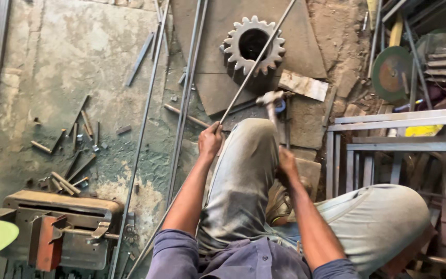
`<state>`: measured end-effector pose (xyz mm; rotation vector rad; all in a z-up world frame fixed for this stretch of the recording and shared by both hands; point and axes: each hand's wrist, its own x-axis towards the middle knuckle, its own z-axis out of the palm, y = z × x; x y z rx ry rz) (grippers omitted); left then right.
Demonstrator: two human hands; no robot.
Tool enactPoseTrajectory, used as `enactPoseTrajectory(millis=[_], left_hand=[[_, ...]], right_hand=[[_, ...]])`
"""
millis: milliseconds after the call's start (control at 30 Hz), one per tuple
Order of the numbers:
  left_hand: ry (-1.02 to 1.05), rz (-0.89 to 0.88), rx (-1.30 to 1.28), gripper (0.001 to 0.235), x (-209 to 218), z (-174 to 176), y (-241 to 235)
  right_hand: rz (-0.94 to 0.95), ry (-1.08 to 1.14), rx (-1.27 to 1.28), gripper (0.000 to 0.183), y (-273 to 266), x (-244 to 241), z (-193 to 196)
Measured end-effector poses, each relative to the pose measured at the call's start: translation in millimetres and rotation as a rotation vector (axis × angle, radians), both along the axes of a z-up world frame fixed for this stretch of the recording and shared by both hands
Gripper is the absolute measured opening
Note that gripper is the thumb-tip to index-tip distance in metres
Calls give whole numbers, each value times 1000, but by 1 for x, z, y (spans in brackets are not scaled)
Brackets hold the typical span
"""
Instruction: The person uses a large metal gear as a jig to bend and straighten metal rods by hand and with a hammer, handling one rod at a time.
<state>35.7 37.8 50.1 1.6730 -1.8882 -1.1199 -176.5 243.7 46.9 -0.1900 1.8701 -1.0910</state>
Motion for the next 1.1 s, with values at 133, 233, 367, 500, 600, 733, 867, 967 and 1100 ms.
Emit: enactPoseTrajectory(millis=[133, 233, 367, 500, 600, 733, 867, 967, 1100], left_hand=[[-5, -30, -37, 32, 10, -3, 2], [22, -45, -94, 31, 14, -2, 3], [-26, -31, 10, 30, 22, -5, 9], [-28, -28, -18, 30, 30, -11, 15], [-9, -9, -25, 29, 40, -10, 28], [21, -11, -49, 27, 56, -8, 36], [-55, -45, -11, 28, 75, -2, 48], [-15, -13, -10, 29, 82, -1, 54], [11, 16, -7, 32, 92, 2, 64]], right_hand=[[85, 475, -115, 33, -36, -31, 77], [96, 559, -381, 31, -67, -49, 120], [121, 477, -593, 47, -117, -74, 112], [170, 928, -152, 43, -130, -86, 66], [143, 987, -29, 37, -140, -91, 61], [34, 724, -370, 44, -149, -101, 83], [22, 797, -401, 48, -151, -112, 74], [132, 1124, -363, 46, -137, -106, 52], [184, 887, 75, 40, -115, -91, 34]])
